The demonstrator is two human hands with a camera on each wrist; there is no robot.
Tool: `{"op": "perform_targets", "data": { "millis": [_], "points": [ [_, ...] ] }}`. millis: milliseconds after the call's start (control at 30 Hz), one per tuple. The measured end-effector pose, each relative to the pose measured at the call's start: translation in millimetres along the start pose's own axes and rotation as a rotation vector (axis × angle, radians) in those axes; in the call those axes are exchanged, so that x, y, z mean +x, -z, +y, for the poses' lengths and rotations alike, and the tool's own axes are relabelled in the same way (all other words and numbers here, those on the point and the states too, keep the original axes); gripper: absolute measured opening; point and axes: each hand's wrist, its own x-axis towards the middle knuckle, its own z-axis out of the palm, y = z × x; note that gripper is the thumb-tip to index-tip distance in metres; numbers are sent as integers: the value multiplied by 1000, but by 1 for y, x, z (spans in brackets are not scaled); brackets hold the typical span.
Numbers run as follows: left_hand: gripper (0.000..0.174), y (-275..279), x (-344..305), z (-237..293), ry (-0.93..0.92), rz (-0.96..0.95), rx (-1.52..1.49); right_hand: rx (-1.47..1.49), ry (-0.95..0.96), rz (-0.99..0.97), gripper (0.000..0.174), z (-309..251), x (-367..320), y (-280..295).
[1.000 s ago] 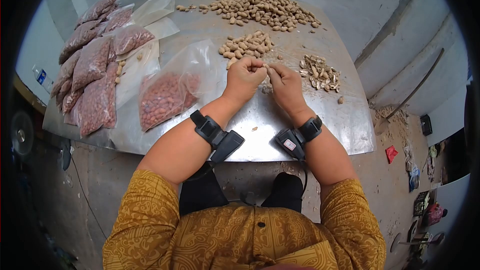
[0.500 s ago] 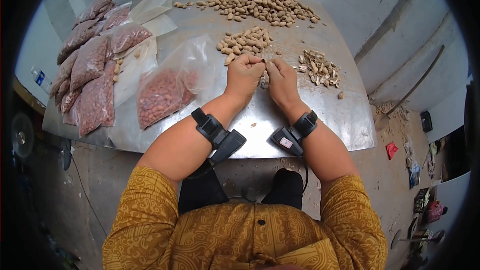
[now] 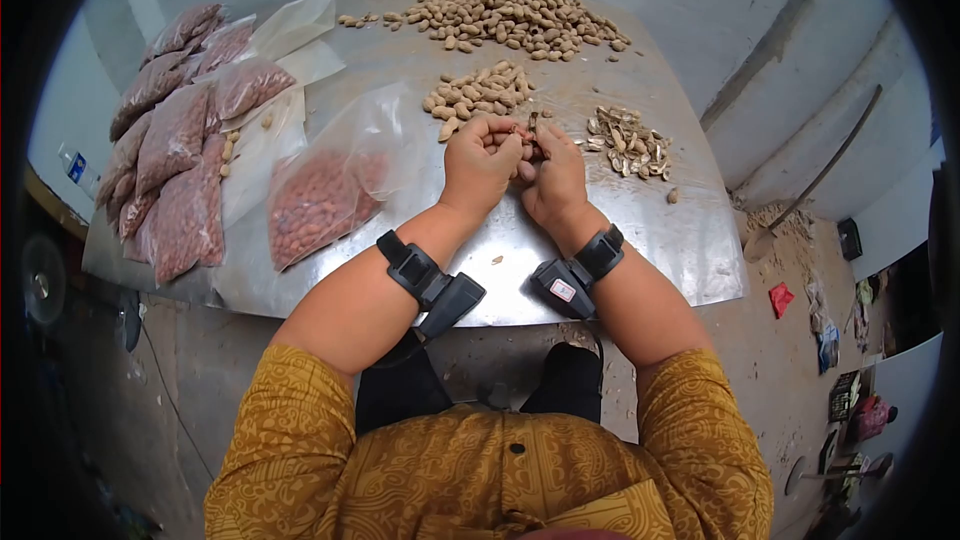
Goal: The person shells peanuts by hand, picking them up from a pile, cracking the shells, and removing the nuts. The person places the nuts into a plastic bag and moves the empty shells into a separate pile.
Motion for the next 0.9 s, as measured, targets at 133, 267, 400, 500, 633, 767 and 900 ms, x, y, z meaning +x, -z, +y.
{"op": "perform_targets", "data": {
  "millis": [133,267,400,500,633,767,900],
  "points": [
    [17,7,5,-9,-211,-106,321,176,-87,-7,19,-5,-2,0],
    [20,10,8,-4,-535,-173,703,291,-153,-25,19,-1,8,12],
    [19,9,9,-5,-559,-161,751,326,-178,8,19,-4,7,8],
    [20,6,7,-3,-527,-146,716,244,-160,-68,18,-5,9,9],
    [17,6,7,-5,-646,-190,809,-68,-19,-56,21,-12,-2,4],
    [13,4,4,-2,-618,-178,801,-77,25,-118,19,-14,0,6],
    [13,7,3,0,-548,-133,780,-395,158,26,21,-40,10,17]
  ]
}}
